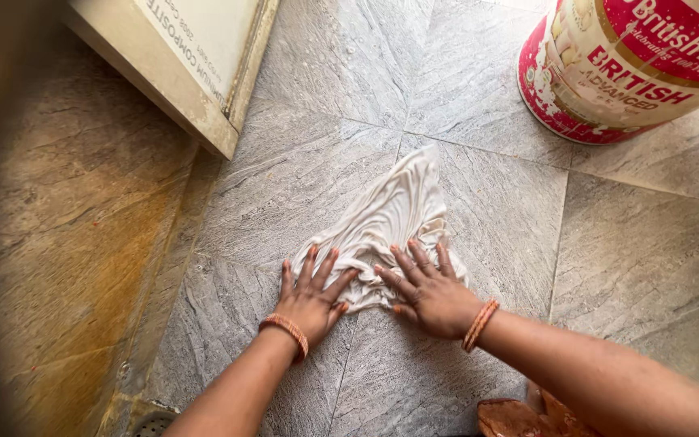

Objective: The person wipes the floor with a white cloth, then moves a bucket and continues wiping the tiled surface and the edges of a wall near a drain.

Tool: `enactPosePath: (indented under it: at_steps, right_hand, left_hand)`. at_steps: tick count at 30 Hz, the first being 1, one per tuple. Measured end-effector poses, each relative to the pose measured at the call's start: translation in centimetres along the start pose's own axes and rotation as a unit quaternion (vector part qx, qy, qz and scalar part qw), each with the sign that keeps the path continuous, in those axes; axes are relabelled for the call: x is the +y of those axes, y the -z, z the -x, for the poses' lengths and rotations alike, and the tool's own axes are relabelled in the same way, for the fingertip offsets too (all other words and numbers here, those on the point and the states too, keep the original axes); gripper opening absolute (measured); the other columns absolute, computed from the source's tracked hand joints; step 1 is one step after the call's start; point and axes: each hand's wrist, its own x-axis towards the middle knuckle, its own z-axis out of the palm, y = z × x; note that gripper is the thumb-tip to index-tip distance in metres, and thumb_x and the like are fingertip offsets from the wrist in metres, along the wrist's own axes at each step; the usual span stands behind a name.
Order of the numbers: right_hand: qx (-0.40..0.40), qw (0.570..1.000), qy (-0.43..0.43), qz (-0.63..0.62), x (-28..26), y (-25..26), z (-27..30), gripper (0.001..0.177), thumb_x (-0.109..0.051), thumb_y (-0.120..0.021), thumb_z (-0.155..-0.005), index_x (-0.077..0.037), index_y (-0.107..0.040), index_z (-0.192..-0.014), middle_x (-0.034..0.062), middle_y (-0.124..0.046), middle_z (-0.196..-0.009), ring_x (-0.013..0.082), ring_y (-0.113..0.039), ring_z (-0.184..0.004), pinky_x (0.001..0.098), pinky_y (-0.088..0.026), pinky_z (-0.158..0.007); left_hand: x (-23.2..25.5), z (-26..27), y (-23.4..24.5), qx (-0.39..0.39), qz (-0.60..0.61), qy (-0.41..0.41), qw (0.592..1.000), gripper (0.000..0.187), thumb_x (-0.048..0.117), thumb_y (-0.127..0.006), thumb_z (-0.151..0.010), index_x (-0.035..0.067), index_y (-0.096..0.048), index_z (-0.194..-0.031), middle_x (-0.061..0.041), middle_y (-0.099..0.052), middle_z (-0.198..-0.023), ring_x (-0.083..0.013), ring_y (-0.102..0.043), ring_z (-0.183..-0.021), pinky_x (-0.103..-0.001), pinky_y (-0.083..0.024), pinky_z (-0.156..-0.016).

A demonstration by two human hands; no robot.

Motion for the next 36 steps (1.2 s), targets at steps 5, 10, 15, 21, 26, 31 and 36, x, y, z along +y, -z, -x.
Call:
enactPosePath:
  at_steps: [5, 10, 15, 21, 26, 31, 36]
  right_hand:
    - [0.198, 0.977, -0.072, -0.037, -0.1, -1.0, -2.0, 0.074, -0.067, -0.021, -0.097, -0.035, 0.006, -0.159, 0.0114, 0.026, -0.163, 0.0323, 0.029, -0.147, 0.0565, 0.018, -0.116]
    - [0.137, 0.972, -0.156, -0.107, -0.4, 2.2, -4.1, 0.074, -0.068, -0.023, -0.098, -0.039, 0.004, -0.160, 0.0105, 0.027, -0.165, 0.0365, 0.029, -0.147, 0.0613, 0.017, -0.115]
    - [0.176, 0.968, -0.145, -0.107, 1.8, 6.0, -7.7, 0.072, -0.068, -0.024, -0.097, -0.041, -0.003, -0.161, 0.0097, 0.019, -0.167, 0.0369, 0.024, -0.150, 0.0625, 0.014, -0.116]
    - [0.166, 0.968, -0.142, -0.122, 3.8, 11.0, -12.0, 0.072, -0.066, -0.025, -0.097, -0.040, -0.004, -0.161, 0.0087, 0.017, -0.168, 0.0367, 0.023, -0.150, 0.0614, 0.016, -0.116]
    - [0.163, 0.969, -0.133, -0.130, 5.1, 14.6, -14.6, 0.071, -0.063, -0.028, -0.099, -0.038, -0.004, -0.161, 0.0082, 0.019, -0.168, 0.0342, 0.026, -0.149, 0.0600, 0.017, -0.117]
    - [0.163, 0.969, -0.128, -0.134, 6.2, 17.4, -16.9, 0.070, -0.059, -0.031, -0.101, -0.037, -0.005, -0.162, 0.0058, 0.019, -0.168, 0.0321, 0.027, -0.149, 0.0606, 0.017, -0.118]
    - [0.166, 0.972, -0.133, -0.103, 6.9, 18.6, -17.9, 0.072, -0.058, -0.034, -0.099, -0.038, -0.005, -0.161, 0.0041, 0.018, -0.168, 0.0302, 0.027, -0.149, 0.0578, 0.016, -0.119]
  left_hand:
    - [1.0, 0.7, 0.3, 0.014, 0.028, 0.049, 0.998, 0.062, 0.056, -0.027, -0.102, 0.048, -0.002, -0.159, 0.005, 0.022, -0.168, -0.0265, 0.026, -0.152, -0.063, 0.015, -0.119]
    - [0.7, -2.4, 2.4, 0.044, 0.072, 0.085, 0.993, 0.065, 0.059, -0.033, -0.101, 0.046, -0.007, -0.159, 0.002, 0.023, -0.168, -0.0290, 0.026, -0.152, -0.067, 0.014, -0.117]
    - [-0.8, -6.9, 4.7, 0.101, 0.077, 0.099, 0.987, 0.070, 0.062, -0.040, -0.097, 0.046, -0.011, -0.158, 0.001, 0.021, -0.168, -0.0312, 0.025, -0.152, -0.069, 0.013, -0.115]
    - [-2.8, -11.7, 8.3, 0.136, 0.096, 0.114, 0.979, 0.075, 0.062, -0.047, -0.094, 0.047, -0.011, -0.158, 0.000, 0.020, -0.169, -0.0322, 0.025, -0.151, -0.070, 0.014, -0.115]
    - [-4.3, -14.8, 11.4, 0.139, 0.094, 0.126, 0.978, 0.076, 0.062, -0.046, -0.095, 0.048, -0.007, -0.158, -0.002, 0.021, -0.168, -0.0326, 0.027, -0.150, -0.070, 0.014, -0.115]
    - [-5.8, -17.6, 14.3, 0.132, 0.087, 0.138, 0.978, 0.075, 0.064, -0.041, -0.097, 0.049, -0.003, -0.159, -0.002, 0.022, -0.169, -0.0332, 0.028, -0.150, -0.072, 0.014, -0.115]
    - [-6.6, -19.5, 14.6, 0.163, 0.078, 0.143, 0.973, 0.077, 0.067, -0.042, -0.096, 0.049, -0.003, -0.159, -0.001, 0.021, -0.169, -0.0336, 0.027, -0.151, -0.072, 0.011, -0.116]
